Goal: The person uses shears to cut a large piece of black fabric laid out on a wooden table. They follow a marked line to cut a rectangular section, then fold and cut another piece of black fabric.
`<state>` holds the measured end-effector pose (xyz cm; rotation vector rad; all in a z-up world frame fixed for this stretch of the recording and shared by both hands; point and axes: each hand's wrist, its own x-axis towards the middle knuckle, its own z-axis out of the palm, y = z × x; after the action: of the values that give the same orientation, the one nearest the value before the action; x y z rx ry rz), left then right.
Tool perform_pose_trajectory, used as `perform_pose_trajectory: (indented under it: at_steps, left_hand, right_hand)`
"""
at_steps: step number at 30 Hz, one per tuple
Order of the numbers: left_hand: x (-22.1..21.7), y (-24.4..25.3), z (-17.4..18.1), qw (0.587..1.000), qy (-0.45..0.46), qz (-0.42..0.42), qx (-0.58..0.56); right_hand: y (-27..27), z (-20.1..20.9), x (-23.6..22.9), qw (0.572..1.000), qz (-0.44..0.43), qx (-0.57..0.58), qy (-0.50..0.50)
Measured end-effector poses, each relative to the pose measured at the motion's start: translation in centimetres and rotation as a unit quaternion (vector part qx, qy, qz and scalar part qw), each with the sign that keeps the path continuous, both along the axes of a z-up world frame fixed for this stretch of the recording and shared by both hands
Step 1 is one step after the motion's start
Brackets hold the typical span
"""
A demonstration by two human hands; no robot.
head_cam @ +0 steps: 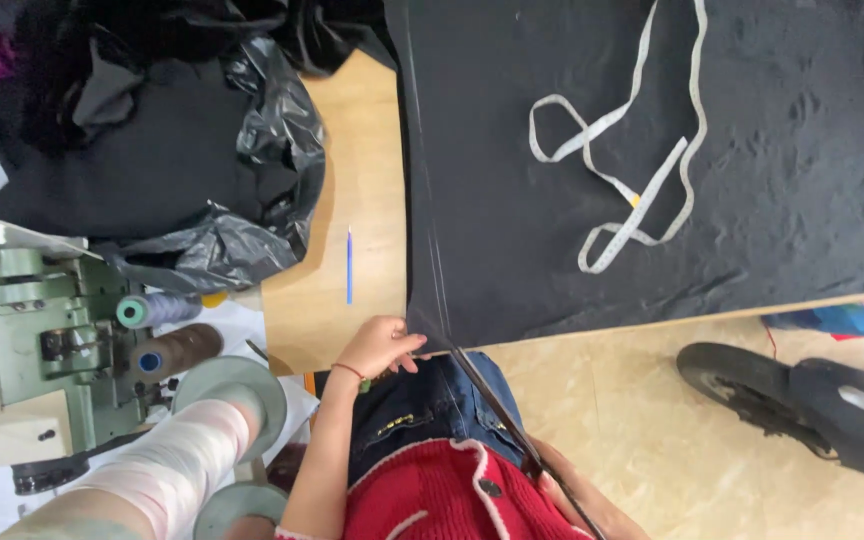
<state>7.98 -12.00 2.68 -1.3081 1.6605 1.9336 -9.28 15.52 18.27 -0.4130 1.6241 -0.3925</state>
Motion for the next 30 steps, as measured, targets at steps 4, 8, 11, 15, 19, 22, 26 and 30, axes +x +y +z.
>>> perform_pose_trajectory:
  at_steps: [4, 8, 11, 15, 19, 22, 26, 30]
  left_hand:
    - [0.4, 0.2, -1.3, 1.000, 0.013, -0.005, 0.002]
    - [0.4, 0.4, -1.2, 1.000, 0.014, 0.006, 0.004]
    - [0.4, 0.3, -0.8, 1.000, 0.011, -0.005, -0.005]
    - [0.4, 0.5, -1.0, 1.000, 0.016, -0.001, 0.000]
    - [0.5, 0.6, -1.4, 0.999, 0.031, 0.014, 0.007]
    - [0.4, 0.6, -0.9, 0.999, 0.025, 0.020, 0.003]
    - [0.4, 0.5, -0.9, 0.999, 0.026, 0.018, -0.001]
    - [0.2, 0.3, 0.0, 0.999, 0.027, 0.026, 0.009]
  right_hand:
    - [1.7, -3.2, 0.6, 0.997, -0.031, -0.059, -0.046]
    - [2.5, -6.3, 1.4, 0.991, -0.034, -0.120, -0.041]
    - [1.9, -7.2, 1.9, 0.989, -0.047, -0.127, -0.051]
    - [1.8, -7.4, 2.0, 0.990, -0.032, -0.128, -0.040]
    - [2.0, -7.7, 1.5, 0.993, -0.003, -0.118, -0.021]
    - [1.2, -6.6, 1.0, 0.995, 0.013, -0.095, -0.012]
    - [1.3, -8.4, 0.4, 0.989, 0.033, -0.143, -0.012]
    - [0.5, -8.7, -0.4, 0.994, 0.047, -0.102, -0.006]
